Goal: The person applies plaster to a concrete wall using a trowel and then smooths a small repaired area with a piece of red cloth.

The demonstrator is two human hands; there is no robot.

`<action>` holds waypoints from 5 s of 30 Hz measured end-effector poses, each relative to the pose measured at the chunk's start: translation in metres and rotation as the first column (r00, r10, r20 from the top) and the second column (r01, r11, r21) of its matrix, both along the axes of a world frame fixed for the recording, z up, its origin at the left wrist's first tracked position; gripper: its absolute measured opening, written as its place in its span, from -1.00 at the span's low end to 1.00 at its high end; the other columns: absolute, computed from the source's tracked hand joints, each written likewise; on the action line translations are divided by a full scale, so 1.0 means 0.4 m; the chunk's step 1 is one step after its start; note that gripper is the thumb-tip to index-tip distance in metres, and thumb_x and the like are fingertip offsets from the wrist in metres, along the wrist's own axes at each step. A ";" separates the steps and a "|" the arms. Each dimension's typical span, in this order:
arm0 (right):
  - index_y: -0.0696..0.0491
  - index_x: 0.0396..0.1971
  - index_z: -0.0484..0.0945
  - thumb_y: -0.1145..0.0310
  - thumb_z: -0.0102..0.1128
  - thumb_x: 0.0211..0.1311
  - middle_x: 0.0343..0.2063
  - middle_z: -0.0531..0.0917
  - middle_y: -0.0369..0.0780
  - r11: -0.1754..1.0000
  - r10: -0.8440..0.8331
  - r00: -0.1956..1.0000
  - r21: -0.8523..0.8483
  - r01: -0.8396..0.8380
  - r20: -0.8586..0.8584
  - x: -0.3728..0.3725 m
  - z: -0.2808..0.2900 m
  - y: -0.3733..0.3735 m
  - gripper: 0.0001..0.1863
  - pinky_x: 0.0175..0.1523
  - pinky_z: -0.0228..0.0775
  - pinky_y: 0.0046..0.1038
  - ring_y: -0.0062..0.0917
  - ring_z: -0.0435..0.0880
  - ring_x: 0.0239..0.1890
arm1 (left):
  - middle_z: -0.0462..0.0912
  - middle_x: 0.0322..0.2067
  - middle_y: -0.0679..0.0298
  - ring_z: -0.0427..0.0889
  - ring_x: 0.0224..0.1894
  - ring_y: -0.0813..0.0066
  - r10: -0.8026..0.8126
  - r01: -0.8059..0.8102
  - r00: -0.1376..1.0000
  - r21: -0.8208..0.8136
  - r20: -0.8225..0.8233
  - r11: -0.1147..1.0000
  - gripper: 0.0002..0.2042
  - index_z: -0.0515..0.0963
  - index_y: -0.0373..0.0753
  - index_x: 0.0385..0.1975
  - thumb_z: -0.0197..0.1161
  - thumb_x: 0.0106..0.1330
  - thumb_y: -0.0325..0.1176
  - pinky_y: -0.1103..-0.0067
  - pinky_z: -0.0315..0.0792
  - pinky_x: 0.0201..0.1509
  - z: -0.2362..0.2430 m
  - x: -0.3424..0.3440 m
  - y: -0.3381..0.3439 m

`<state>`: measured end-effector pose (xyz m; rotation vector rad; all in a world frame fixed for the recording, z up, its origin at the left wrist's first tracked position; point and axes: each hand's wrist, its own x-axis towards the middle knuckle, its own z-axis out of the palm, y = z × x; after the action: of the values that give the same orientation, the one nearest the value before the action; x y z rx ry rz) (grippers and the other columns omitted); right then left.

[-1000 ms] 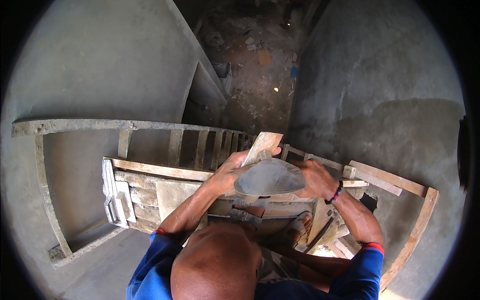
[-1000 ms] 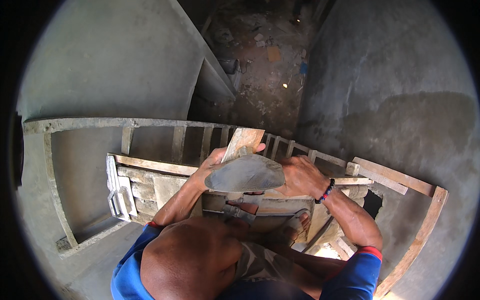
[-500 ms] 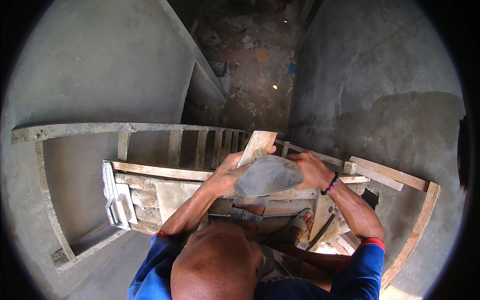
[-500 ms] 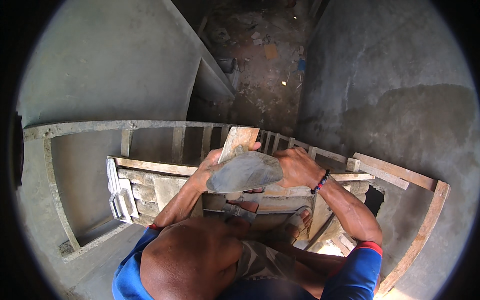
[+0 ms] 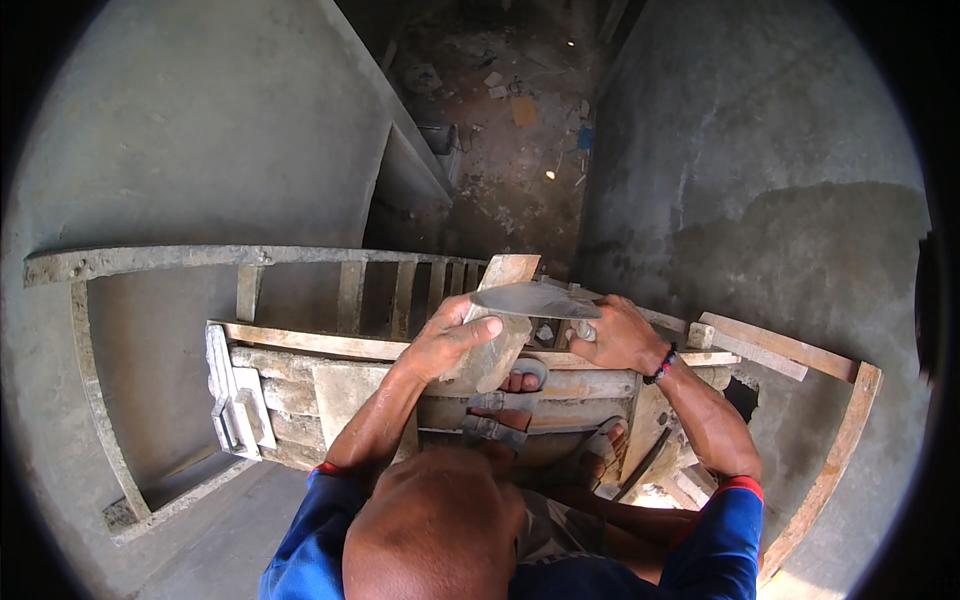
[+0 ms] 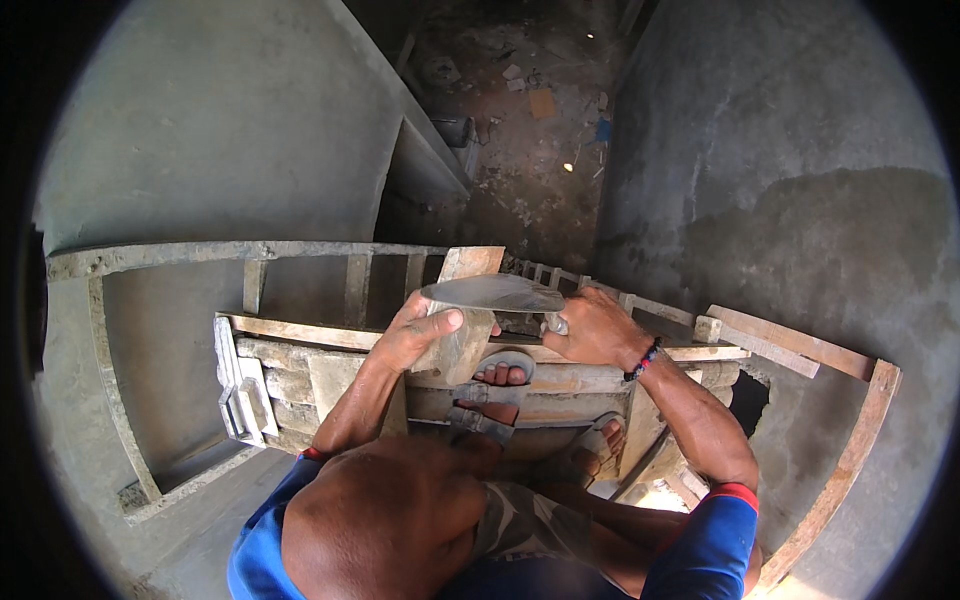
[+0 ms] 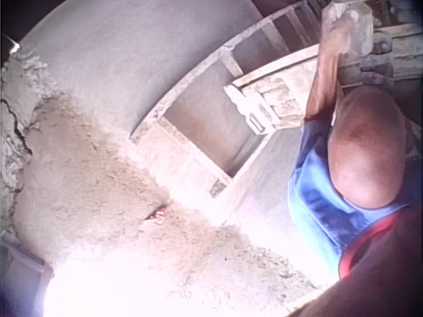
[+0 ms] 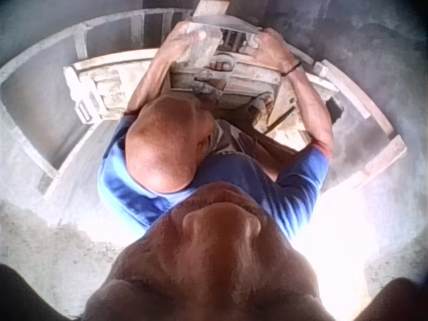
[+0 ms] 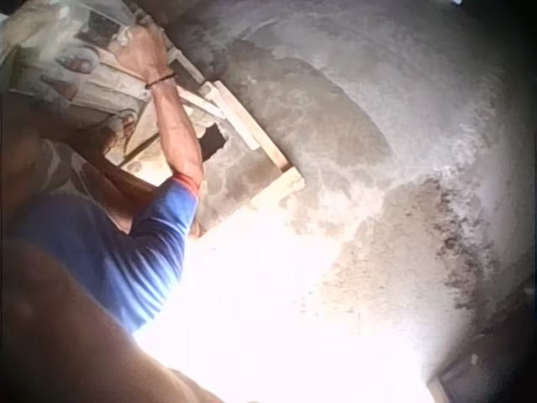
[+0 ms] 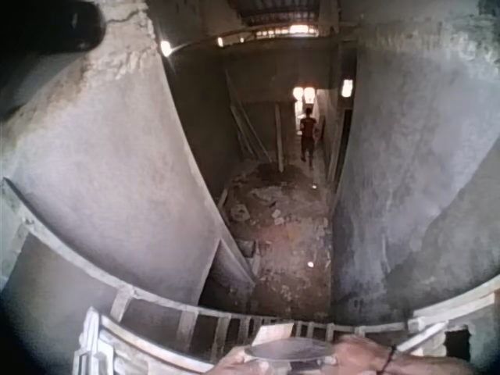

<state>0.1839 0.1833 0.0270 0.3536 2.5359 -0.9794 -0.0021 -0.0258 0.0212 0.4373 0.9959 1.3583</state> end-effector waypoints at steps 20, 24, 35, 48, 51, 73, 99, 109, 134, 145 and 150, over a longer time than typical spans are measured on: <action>0.07 -0.45 0.51 0.24 0.19 0.09 -0.59 0.57 -0.09 0.982 -0.061 0.920 -0.187 -0.014 -0.387 -0.001 0.105 -0.056 -0.80 -0.12 0.40 -0.14 -0.04 0.58 -0.42 | 0.46 0.27 0.25 0.60 0.04 0.45 0.094 -0.096 0.995 0.049 0.034 0.994 -0.34 0.31 -0.38 0.33 0.31 0.34 -0.12 0.44 0.48 0.17 0.011 0.007 0.040; 0.11 -0.42 0.50 0.28 0.23 0.07 -0.61 0.53 -0.02 0.980 -0.060 0.997 -0.191 0.050 -0.048 -0.017 0.085 -0.029 -0.78 -0.28 0.41 -0.13 -0.03 0.57 -0.47 | 0.59 0.10 0.20 0.55 0.11 0.49 -0.004 0.005 0.993 -0.008 0.121 1.000 -0.35 0.30 -0.36 0.34 0.31 0.35 -0.15 0.47 0.38 0.28 0.014 0.016 0.034; 0.06 -0.24 0.59 0.21 0.18 0.11 -0.52 0.64 -0.11 0.996 0.042 0.998 -0.080 -0.038 0.051 -0.002 0.083 -0.026 -0.72 -0.03 0.42 -0.21 -0.10 0.63 -0.36 | 0.58 0.13 0.28 0.49 0.17 0.53 0.059 -0.060 0.995 0.001 0.075 0.998 -0.48 0.44 -0.35 0.24 0.34 0.32 -0.27 0.52 0.30 0.32 -0.051 0.024 0.030; 0.11 -0.41 0.49 0.38 0.20 0.05 -0.60 0.53 -0.01 0.980 -0.109 0.990 -0.176 0.093 -0.085 0.009 0.091 -0.040 -0.85 -0.34 0.43 -0.16 -0.08 0.61 -0.46 | 0.53 0.16 0.09 0.65 0.01 0.25 0.112 -0.092 0.969 -0.097 0.222 0.991 -0.37 0.31 -0.41 0.31 0.33 0.29 -0.24 0.31 0.56 0.12 -0.027 0.022 0.020; 0.19 -0.29 0.58 0.28 0.16 0.07 -0.59 0.61 0.09 0.963 -0.068 0.916 -0.266 -0.043 -0.396 0.030 0.088 -0.055 -0.70 -0.16 0.51 -0.11 0.00 0.67 -0.36 | 0.64 -0.07 0.19 0.63 -0.05 0.43 0.118 -0.112 0.975 -0.043 0.188 0.993 -0.45 0.38 -0.32 0.28 0.32 0.33 -0.27 0.45 0.56 0.07 -0.027 0.030 0.032; 0.17 -0.28 0.57 0.29 0.19 0.12 -0.51 0.63 0.05 0.991 -0.131 0.983 -0.054 0.125 -0.129 0.010 0.117 -0.057 -0.74 -0.19 0.49 -0.08 0.00 0.66 -0.37 | 0.62 -0.03 -0.05 0.69 -0.04 0.25 0.066 -0.023 0.944 -0.133 0.324 0.991 -0.49 0.41 -0.39 0.16 0.26 0.39 -0.13 0.34 0.60 0.10 -0.017 0.031 0.016; 0.21 -0.19 0.59 0.27 0.27 0.04 -0.34 0.66 -0.02 0.972 0.082 0.991 0.228 -0.056 -0.109 0.015 0.068 -0.022 -0.62 -0.17 0.56 -0.17 -0.12 0.70 -0.33 | 0.63 0.04 0.03 0.71 -0.07 0.14 0.083 -0.081 0.996 -0.046 0.028 0.996 -0.36 0.32 -0.35 0.28 0.29 0.35 -0.05 0.31 0.66 -0.06 -0.006 0.079 0.032; 0.21 -0.49 0.61 0.31 0.20 0.08 -0.64 0.60 0.06 0.870 -0.273 0.943 0.370 0.326 -0.189 0.009 -0.022 0.122 -0.77 -0.29 0.54 -0.11 0.01 0.65 -0.51 | 0.46 0.18 0.05 0.69 -0.04 0.12 0.065 -0.066 0.927 -0.009 0.368 0.998 -0.35 0.06 -0.19 0.45 0.16 0.45 -0.18 0.35 0.64 -0.03 0.068 0.063 -0.001; 0.22 -0.46 0.58 0.39 0.23 0.20 -0.68 0.62 -0.13 0.841 -0.511 0.838 0.094 0.533 -0.190 0.023 0.063 0.162 -0.82 -0.40 0.49 -0.35 -0.34 0.67 -0.59 | 0.45 0.18 -0.06 0.63 0.05 -0.01 -0.006 0.030 0.932 -0.061 0.361 0.998 -0.30 0.05 -0.20 0.45 0.25 0.39 -0.21 0.15 0.61 0.06 0.070 0.053 -0.022; 0.18 -0.33 0.58 0.43 0.28 0.27 -0.54 0.58 -0.32 0.488 -0.475 0.863 -0.763 0.423 0.175 -0.017 0.108 -0.014 -0.88 -0.51 0.30 -0.61 -0.74 0.48 -0.61 | 0.47 0.14 -0.21 0.64 0.00 -0.18 -0.239 0.336 0.751 -0.044 0.616 0.941 -0.29 0.22 -0.42 0.31 0.14 0.40 0.08 0.09 0.61 0.02 0.035 0.017 -0.005; 0.13 -0.39 0.52 0.50 0.27 0.24 -0.49 0.60 -0.27 0.037 -0.659 0.680 -0.889 0.456 0.321 -0.004 0.075 -0.056 -0.91 -0.49 0.36 -0.56 -0.67 0.49 -0.61 | 0.16 0.37 -0.27 0.17 0.31 -0.56 -0.073 -0.070 0.418 0.112 0.906 0.991 -0.03 0.08 -0.41 0.41 -0.12 0.31 0.42 -0.20 0.13 0.34 -0.030 -0.014 -0.032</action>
<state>0.1824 0.1609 0.0568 0.9411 1.3063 -2.7027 -0.0079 -0.0386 0.0091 -0.2554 -0.0445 1.3754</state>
